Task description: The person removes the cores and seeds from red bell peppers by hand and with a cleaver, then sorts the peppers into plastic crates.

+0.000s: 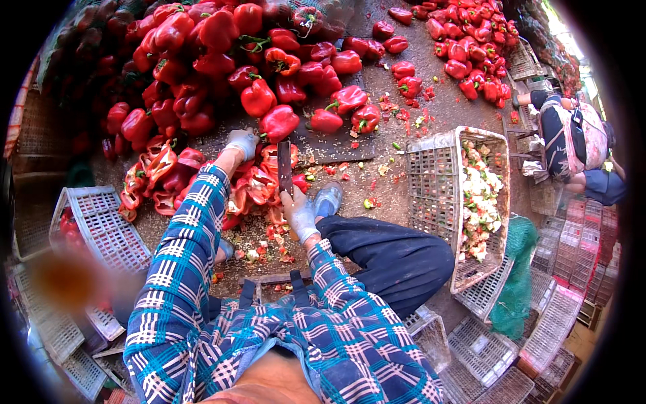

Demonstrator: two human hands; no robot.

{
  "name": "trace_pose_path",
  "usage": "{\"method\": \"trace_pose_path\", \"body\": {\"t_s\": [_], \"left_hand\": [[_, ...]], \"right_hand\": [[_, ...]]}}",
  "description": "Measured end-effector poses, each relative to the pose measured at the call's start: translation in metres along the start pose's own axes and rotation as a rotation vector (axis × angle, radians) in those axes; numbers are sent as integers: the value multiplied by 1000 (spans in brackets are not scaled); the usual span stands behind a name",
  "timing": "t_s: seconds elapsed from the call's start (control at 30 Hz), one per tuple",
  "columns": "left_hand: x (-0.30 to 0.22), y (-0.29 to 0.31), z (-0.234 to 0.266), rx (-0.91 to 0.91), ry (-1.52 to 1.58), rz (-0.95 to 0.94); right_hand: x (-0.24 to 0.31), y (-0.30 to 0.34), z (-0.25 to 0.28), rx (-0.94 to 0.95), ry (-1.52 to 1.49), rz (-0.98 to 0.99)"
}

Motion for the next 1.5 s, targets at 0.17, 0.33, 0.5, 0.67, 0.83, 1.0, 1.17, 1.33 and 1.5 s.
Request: {"method": "trace_pose_path", "body": {"t_s": [0.17, 0.33, 0.5, 0.67, 0.83, 1.0, 1.17, 1.33, 1.5], "left_hand": [[-47, 36, 33, -38, -23, -262], [-2, 33, 48, -12, 217, -22], [30, 55, 33, 1, 1689, 136], [2, 116, 28, 86, 1985, 190], [-28, 158, 25, -34, 2090, 169], [-25, 191, 37, -304, 2089, 95], [-15, 204, 25, -385, 2164, 7], [-16, 232, 45, -443, 1854, 74], [50, 230, 44, -698, 1084, 302]], "right_hand": [[4, 10, 9, -45, -92, -54], [4, 4, 6, -14, -21, -3], [61, 18, 16, -85, 185, 152], [139, 49, 12, -295, 399, 608], [168, 70, 4, -284, 549, 790], [168, 83, -7, -285, 646, 852], [161, 90, -22, -167, 668, 702], [90, 71, -17, 70, 652, 394], [94, 81, -18, 26, 479, 291]]}}
Point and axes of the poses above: each hand's wrist, its own y-axis away from the middle knuckle, its own z-axis out of the back of the hand, x = y × z, the point moved 8 cm from there along -y, towards the middle knuckle, and after that the axes turned 6 degrees about z, right-handed, at the moved point
